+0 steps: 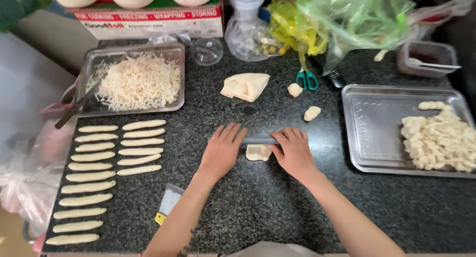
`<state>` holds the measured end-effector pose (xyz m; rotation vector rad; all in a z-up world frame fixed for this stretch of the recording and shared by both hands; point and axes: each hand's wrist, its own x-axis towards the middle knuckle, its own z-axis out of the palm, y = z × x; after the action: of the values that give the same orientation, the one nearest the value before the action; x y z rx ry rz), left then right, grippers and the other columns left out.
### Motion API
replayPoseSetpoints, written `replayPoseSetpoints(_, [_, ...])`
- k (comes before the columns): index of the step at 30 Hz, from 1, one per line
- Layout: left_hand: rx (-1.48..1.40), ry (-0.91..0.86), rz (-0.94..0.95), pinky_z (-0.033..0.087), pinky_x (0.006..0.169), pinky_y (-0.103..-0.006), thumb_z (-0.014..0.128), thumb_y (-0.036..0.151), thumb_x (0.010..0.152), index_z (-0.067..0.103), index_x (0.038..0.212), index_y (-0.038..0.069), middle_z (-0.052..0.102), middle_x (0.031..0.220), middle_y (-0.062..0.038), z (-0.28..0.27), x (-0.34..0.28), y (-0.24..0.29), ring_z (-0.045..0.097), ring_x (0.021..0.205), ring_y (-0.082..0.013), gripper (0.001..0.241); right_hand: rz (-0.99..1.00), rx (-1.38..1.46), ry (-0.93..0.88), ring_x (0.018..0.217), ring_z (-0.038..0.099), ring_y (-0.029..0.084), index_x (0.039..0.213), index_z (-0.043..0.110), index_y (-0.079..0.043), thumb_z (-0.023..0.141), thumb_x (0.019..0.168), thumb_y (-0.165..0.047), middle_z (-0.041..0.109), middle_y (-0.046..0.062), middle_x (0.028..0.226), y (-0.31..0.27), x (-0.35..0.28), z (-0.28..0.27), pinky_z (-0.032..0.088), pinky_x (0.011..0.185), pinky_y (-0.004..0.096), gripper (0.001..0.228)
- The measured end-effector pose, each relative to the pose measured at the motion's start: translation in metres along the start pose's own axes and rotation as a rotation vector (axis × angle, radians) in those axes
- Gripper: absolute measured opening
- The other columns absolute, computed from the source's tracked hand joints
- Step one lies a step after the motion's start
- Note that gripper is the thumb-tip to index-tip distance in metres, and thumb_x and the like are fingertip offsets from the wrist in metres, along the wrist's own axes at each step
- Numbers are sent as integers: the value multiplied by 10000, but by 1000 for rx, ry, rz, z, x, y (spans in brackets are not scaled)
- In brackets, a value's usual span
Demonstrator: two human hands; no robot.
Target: Rolling and shaping dough into long sticks on a kitchen counter.
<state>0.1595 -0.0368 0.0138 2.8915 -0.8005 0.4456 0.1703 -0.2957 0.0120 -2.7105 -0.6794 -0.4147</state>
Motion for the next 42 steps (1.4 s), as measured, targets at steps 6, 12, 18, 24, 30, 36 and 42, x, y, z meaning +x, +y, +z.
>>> replayPoseSetpoints(6, [-215,-200,-126,347,1187,-441,384,416,1119,607,1377,43,557,1488,-157,8,-21,8,468,1435,-276,506,181,184,-67,938,684,228,850,751,-148,598,1027,-347,657,4,913,-7,-12,7,568,769,324,307])
replayPoseSetpoints(12, [-30,73,-194,285,1197,-545,406,437,1067,516,1513,170,612,1427,-150,50,43,-9,488,1423,-310,531,133,-73,88,1303,538,331,1182,693,-82,553,1088,-318,639,110,1201,10,50,27,375,1112,515,290])
replayPoseSetpoints(18, [-42,134,-265,229,1235,-563,475,402,1039,565,1456,91,615,1396,-190,51,43,-5,464,1438,-329,528,184,-127,112,1436,452,375,1319,649,-60,551,1060,-407,641,167,1345,12,50,37,307,1166,533,444])
replayPoseSetpoints(24, [-47,-15,-315,193,1226,-613,404,466,1040,538,1492,160,561,1476,-176,36,23,14,421,1465,-342,562,175,-184,38,1484,401,370,1430,604,-92,452,1070,-447,586,138,1484,2,27,36,313,1176,512,528])
replayPoseSetpoints(30, [-2,-23,-288,190,1224,-612,360,418,1054,508,1508,143,498,1545,-184,35,-15,46,374,1497,-334,551,89,-213,83,1441,473,323,1425,616,-117,374,1087,-413,574,98,1514,-11,-18,36,356,1154,475,510])
replayPoseSetpoints(36, [-29,-40,-279,197,1207,-623,313,382,1092,465,1517,59,456,1577,-174,35,-44,68,348,1512,-289,555,5,-202,102,1369,557,304,1385,618,-57,432,1046,-395,609,142,1461,-19,-40,20,411,1093,452,513])
replayPoseSetpoints(42, [-35,-150,-174,232,1151,-653,338,254,1087,299,1595,52,288,1671,-165,21,-71,82,273,1532,-288,548,-22,-178,-24,1398,510,289,1391,578,-69,489,1017,-440,551,127,1508,-24,-71,4,426,1036,425,535])
